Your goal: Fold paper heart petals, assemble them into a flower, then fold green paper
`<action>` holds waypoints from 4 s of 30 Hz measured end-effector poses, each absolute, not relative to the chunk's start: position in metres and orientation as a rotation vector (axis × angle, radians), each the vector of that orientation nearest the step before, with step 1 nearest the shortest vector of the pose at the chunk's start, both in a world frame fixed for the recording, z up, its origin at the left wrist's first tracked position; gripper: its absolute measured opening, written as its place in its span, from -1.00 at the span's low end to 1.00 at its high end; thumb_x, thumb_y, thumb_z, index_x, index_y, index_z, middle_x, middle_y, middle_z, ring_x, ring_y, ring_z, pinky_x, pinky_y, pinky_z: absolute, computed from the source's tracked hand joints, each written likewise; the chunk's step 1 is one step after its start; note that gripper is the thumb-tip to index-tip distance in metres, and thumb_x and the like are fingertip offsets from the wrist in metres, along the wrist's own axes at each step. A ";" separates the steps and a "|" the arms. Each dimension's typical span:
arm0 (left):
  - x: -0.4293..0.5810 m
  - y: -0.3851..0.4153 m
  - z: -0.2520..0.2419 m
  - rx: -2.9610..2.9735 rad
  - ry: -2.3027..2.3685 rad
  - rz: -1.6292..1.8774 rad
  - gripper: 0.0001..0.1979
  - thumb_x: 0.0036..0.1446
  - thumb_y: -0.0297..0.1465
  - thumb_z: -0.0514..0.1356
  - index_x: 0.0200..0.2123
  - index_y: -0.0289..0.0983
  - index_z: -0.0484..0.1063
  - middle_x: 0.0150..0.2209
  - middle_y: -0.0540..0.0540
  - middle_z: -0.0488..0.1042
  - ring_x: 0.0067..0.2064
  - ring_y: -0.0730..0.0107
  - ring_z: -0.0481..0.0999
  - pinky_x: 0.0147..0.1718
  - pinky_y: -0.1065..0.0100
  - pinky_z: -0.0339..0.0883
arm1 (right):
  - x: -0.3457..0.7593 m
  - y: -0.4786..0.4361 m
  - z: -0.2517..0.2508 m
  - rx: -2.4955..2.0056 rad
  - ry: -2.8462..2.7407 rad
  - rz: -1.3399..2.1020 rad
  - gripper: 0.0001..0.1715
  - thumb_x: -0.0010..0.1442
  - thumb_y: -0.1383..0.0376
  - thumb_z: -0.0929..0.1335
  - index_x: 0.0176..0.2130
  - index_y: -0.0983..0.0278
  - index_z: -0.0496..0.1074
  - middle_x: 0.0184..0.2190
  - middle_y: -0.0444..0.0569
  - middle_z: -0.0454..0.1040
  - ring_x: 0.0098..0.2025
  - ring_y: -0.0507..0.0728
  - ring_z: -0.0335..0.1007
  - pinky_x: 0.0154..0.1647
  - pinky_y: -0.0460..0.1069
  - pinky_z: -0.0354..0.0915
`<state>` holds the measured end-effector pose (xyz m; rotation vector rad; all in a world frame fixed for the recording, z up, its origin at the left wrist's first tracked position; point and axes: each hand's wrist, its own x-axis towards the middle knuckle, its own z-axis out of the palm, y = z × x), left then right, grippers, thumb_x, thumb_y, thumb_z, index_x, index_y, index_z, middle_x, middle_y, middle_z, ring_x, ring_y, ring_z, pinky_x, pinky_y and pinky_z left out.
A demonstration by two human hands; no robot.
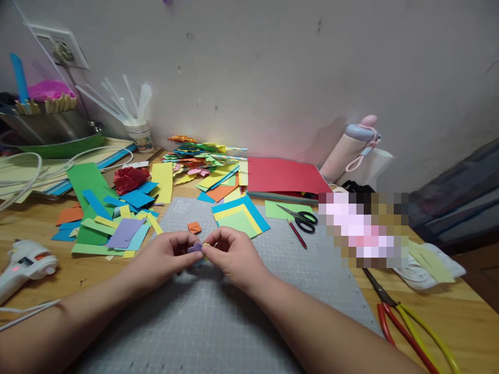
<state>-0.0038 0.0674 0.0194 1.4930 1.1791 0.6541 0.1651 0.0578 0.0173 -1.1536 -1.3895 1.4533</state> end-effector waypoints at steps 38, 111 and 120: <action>-0.006 0.071 0.016 0.818 1.032 1.173 -0.73 -0.12 -0.26 0.35 -0.50 -0.33 0.39 -0.64 0.14 0.14 -0.61 0.63 0.01 -0.63 0.52 -0.12 | 0.153 0.054 0.029 -1.236 -1.182 1.418 -0.79 0.05 0.20 0.38 -0.36 0.32 0.40 -0.42 -0.03 0.48 -0.45 0.03 0.37 -0.46 -0.07 0.21; 0.000 0.066 0.012 0.927 1.042 0.950 -0.70 -0.07 -0.22 0.31 -0.50 -0.32 0.33 -0.69 0.09 0.28 -0.62 0.59 0.19 -0.59 0.51 0.00 | 0.152 0.052 0.016 -1.173 -1.309 1.372 -0.74 0.06 0.14 0.37 -0.39 0.30 0.37 -0.54 -0.18 0.30 -0.56 -0.02 0.15 -0.56 -0.10 0.11; -0.001 0.068 0.011 0.914 0.987 0.909 -0.69 -0.04 -0.19 0.29 -0.48 -0.32 0.35 -0.69 0.10 0.27 -0.62 0.58 0.17 -0.60 0.48 -0.05 | 0.155 0.047 0.010 -1.282 -1.573 0.953 -0.90 0.15 0.30 0.30 -0.39 0.29 0.36 -0.50 -0.14 0.33 -0.47 0.01 0.19 -0.45 -0.07 0.15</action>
